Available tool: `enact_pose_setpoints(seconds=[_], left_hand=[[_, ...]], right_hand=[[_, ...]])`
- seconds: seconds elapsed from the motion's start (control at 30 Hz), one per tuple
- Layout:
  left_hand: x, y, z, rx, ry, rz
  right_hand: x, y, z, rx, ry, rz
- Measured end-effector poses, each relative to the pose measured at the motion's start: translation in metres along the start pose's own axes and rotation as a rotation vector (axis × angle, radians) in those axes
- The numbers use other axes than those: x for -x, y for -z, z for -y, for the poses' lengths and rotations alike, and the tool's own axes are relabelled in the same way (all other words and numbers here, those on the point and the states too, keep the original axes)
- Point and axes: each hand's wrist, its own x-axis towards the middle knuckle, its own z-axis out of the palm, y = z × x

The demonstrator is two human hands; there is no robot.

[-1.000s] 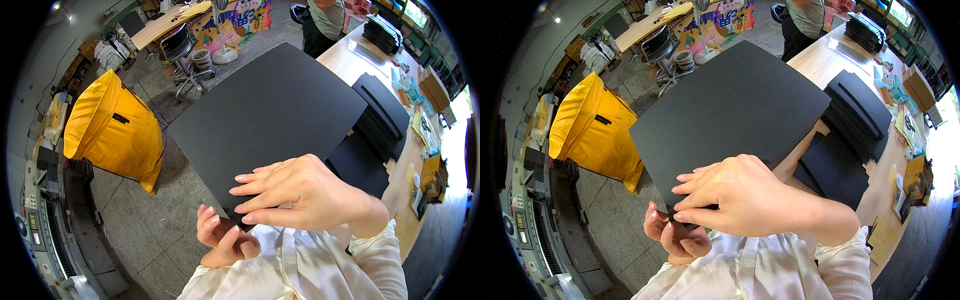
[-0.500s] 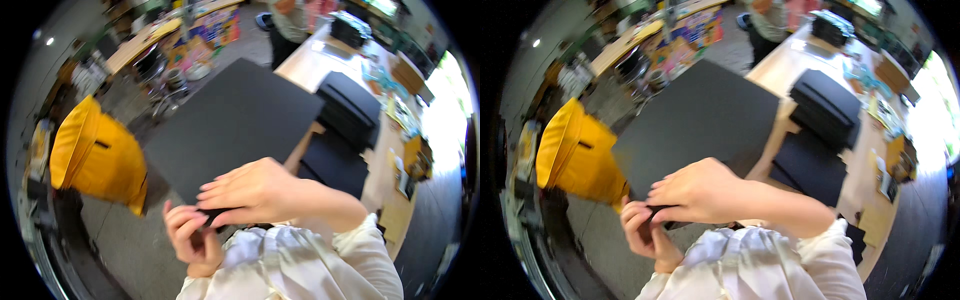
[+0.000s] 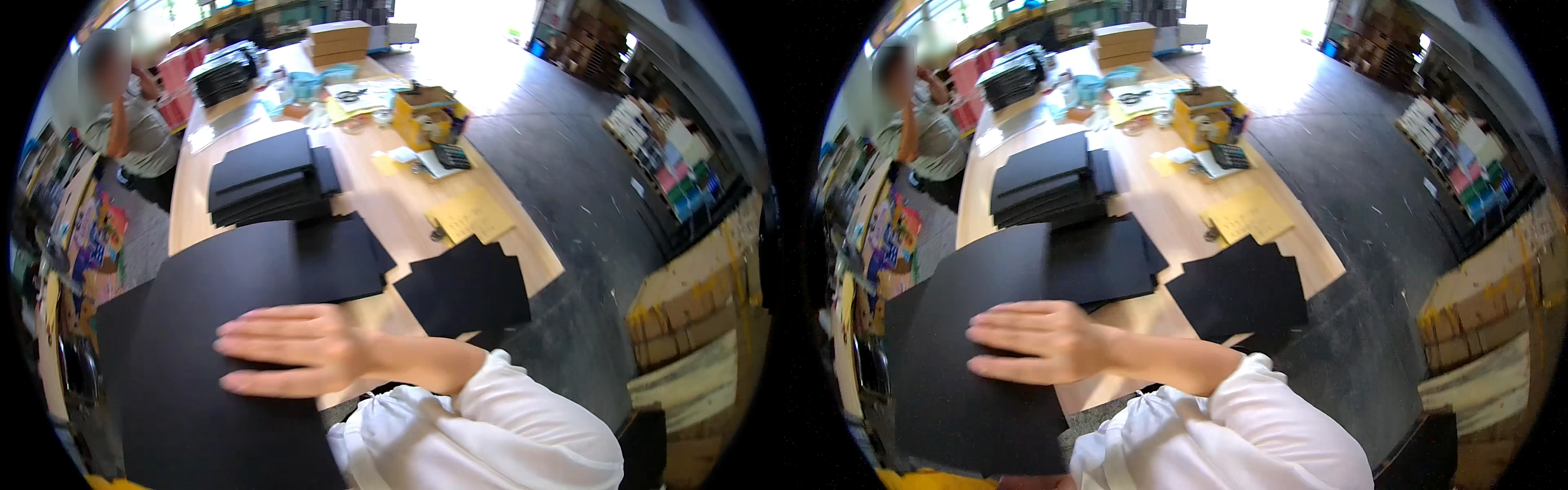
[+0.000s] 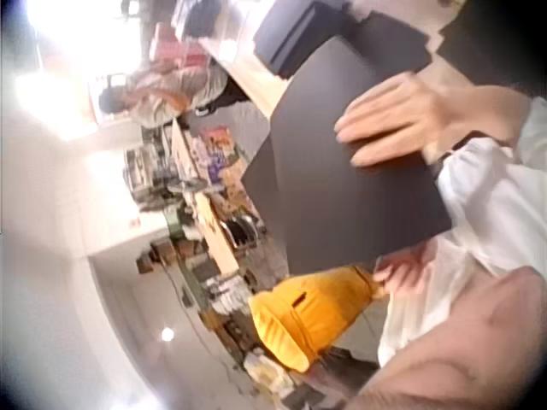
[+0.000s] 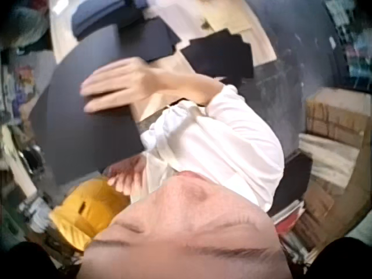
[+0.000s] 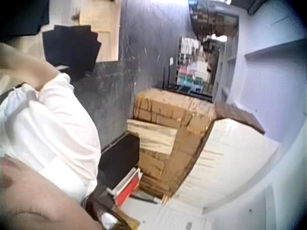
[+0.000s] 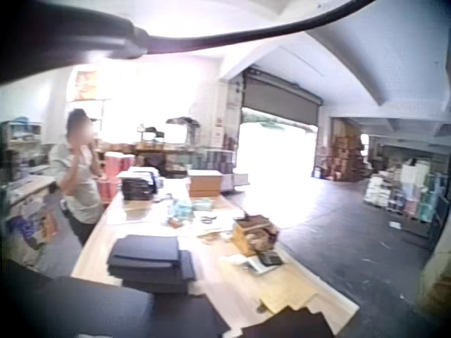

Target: The person repeatedly picks up black rectangular sheets from a table, folds each one in half, and places the folded sheet onto a growing stack. The process is performed by hand without tools, and the folded items accumulate on the table throughout the clip.

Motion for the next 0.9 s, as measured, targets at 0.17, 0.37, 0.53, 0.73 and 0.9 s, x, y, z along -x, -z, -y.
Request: enact_pose_setpoints(seconds=[0.17,0.37,0.53,0.73,0.9], left_hand=[[0.059,-0.059,-0.061,0.418,0.75,0.592],[0.177,-0.134,-0.158,0.713,1.449,1.046],[0.205,-0.168,-0.223,0.747,0.887,1.465],[0.227,-0.169,-0.238,0.643,0.701,1.547],[0.232,-0.17,-0.236,0.715,0.68,1.523]], right_hand=[[0.113,0.141,0.036,0.68,-0.42,0.043],[0.282,0.203,0.1,1.018,-0.89,0.553],[0.348,0.209,0.126,0.621,-1.212,0.748],[0.377,0.281,0.08,1.306,-1.425,-0.055],[0.436,0.332,0.068,0.875,-2.103,-0.335]])
